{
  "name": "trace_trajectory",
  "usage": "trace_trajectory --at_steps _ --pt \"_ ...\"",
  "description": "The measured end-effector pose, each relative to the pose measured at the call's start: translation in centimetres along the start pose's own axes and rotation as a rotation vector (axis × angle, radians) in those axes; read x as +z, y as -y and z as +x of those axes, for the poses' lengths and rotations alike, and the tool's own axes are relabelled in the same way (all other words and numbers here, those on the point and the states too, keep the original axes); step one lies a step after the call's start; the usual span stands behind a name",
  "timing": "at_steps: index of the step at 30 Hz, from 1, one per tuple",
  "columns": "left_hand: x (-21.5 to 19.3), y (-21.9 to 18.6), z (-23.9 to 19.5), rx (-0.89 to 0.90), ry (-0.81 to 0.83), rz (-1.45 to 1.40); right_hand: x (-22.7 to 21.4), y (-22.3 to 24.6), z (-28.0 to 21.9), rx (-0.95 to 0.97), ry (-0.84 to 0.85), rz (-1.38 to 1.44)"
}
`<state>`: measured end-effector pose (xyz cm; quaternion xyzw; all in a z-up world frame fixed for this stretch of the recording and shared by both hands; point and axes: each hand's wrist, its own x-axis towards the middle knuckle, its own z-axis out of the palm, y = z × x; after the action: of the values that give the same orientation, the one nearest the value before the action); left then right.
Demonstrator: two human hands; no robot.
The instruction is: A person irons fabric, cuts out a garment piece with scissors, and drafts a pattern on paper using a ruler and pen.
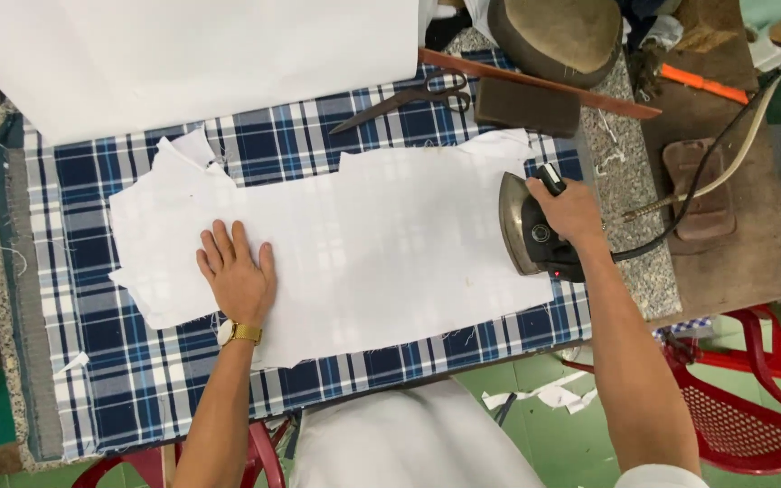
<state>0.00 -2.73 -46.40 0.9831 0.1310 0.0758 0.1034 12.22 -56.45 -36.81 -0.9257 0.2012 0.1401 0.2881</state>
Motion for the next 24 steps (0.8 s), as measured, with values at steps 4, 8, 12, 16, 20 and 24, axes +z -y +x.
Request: trace_trajectory --at_steps 4,8,12,16,20,24 --pt "0.0 0.0 0.1 0.036 -0.033 -0.007 0.9 6.6 -10.4 0.0 0.142 -0.1" --pt "-0.4 -0.1 0.0 0.055 -0.025 -0.04 3.2 14.1 -19.2 -0.028 0.3 -0.099" --pt "-0.2 0.0 0.0 0.083 -0.056 -0.088 6.8 16.7 -23.1 -0.233 0.507 -0.129" --pt "0.0 0.4 -0.2 0.094 -0.073 -0.085 9.1 16.9 -24.6 -0.445 0.5 -0.166" --pt "0.1 0.3 -0.2 0.1 -0.101 -0.067 8.0 15.5 -22.0 -0.381 0.407 -0.134" --pt "-0.6 1.1 -0.5 0.102 -0.127 -0.029 5.0 10.7 -15.6 -0.154 0.238 -0.091"
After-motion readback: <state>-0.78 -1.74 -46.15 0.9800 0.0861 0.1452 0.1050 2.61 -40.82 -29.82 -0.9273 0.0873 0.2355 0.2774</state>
